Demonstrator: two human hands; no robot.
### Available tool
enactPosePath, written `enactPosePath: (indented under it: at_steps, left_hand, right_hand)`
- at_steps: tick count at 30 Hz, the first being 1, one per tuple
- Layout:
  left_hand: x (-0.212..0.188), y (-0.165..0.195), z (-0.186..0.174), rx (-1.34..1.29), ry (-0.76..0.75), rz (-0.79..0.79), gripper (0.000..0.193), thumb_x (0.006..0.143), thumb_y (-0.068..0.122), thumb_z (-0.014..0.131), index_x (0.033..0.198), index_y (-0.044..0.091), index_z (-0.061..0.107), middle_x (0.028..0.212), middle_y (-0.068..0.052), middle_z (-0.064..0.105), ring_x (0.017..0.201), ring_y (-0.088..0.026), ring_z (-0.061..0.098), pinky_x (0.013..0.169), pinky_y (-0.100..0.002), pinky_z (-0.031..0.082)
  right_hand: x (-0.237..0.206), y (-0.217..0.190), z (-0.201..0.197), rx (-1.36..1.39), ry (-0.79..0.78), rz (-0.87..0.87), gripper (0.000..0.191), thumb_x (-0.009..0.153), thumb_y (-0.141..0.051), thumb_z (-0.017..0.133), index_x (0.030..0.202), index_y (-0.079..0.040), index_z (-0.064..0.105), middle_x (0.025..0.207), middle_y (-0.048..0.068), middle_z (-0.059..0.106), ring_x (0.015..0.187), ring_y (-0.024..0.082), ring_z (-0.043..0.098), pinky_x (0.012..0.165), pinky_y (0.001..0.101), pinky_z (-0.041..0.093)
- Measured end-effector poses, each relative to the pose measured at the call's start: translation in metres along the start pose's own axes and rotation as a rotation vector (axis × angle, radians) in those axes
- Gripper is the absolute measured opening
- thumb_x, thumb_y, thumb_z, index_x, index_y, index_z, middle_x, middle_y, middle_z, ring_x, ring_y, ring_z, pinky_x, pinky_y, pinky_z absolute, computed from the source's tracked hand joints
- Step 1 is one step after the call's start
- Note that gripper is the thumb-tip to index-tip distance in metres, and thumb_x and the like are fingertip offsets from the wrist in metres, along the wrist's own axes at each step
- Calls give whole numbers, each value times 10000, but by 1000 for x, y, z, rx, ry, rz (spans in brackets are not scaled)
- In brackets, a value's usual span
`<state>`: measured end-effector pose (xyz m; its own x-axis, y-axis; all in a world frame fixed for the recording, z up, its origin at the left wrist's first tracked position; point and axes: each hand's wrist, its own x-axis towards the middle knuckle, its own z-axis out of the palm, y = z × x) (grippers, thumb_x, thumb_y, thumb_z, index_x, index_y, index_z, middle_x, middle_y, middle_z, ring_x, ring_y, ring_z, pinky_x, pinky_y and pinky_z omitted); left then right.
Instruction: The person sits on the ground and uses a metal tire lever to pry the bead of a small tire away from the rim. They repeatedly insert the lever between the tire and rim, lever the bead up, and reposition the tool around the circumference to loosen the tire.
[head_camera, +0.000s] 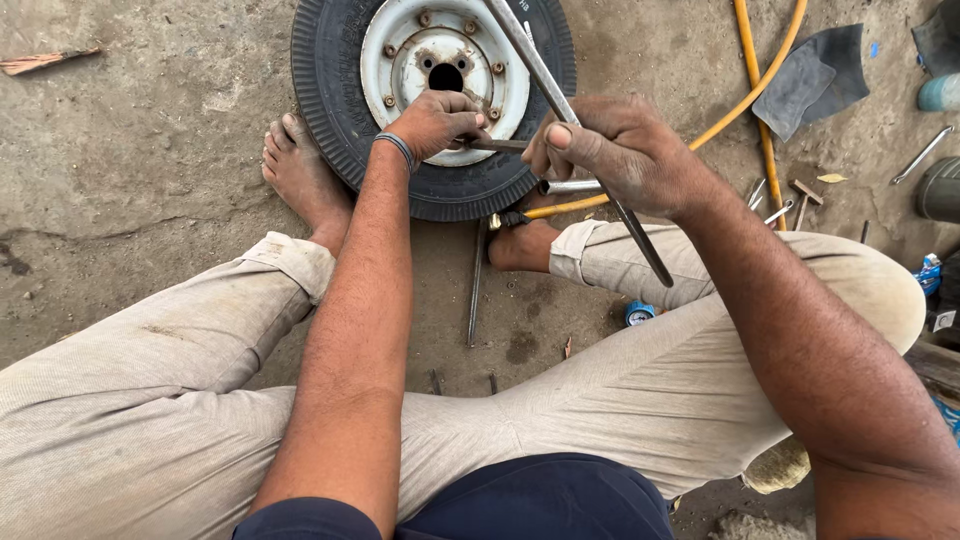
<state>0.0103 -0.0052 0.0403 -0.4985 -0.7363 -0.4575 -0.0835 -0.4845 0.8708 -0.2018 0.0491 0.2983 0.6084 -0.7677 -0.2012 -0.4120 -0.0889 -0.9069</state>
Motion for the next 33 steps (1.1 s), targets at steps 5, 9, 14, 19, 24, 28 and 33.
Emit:
enactPosePath:
  at_steps: [5,9,14,19,24,28,33]
  left_hand:
    - [0,11,12,-7,135,62,182,948,192,685,1026,29,706,842,-52,759,731,-101,710,649,-277,594]
    - [-2,48,22,-36,301,238,210,957,214,709,1049,25,720,856,-35,745,713,-107,693,634,-256,566]
    - [-32,125,44,-139,334,480,256,1007,256,683,1073,12,722,912,-60,761,769,-103,740,660,-242,593]
    - [-59,188,106,225,340,654,325,1019,328,647,1125,22,672,961,-97,736,884,-200,756,761,-333,622]
    - [-55,200,117,508,296,840,393,1035,242,662,1338,-1,596,1183,-212,711,1099,-379,705,930,-458,579]
    - [-53,203,122,844,265,755,268,1041,257,670,1232,71,694,1078,-203,744,1001,-404,706,871,-493,564]
    - [-76,223,155,1102,76,591,328,937,258,630,1240,147,694,842,-155,739,754,-350,721,696,-509,557]
  right_hand:
    - [2,-3,4,80,200,41,473,1149,-395,480,912,-32,669,912,104,725,864,145,695,843,323,584]
    - [1,6,25,345,396,100,467,1123,-412,513,840,-52,607,902,77,709,813,129,654,774,293,572]
    - [-4,13,35,166,686,-5,386,1154,-401,525,1052,-46,638,886,4,564,816,73,513,757,236,463]
    - [1,9,20,457,734,-23,235,1150,-279,554,1137,-51,609,943,1,602,826,59,562,724,230,518]
    - [-18,16,2,749,582,87,164,1054,-150,541,1161,-60,627,999,58,719,849,130,751,758,288,674]
    - [-48,28,-31,203,825,14,81,1117,-127,633,1126,-50,654,1029,72,719,810,133,730,669,275,647]
    - [-83,25,-80,-433,832,-186,102,1070,-23,636,1163,1,671,1119,116,700,1002,192,721,817,285,658]
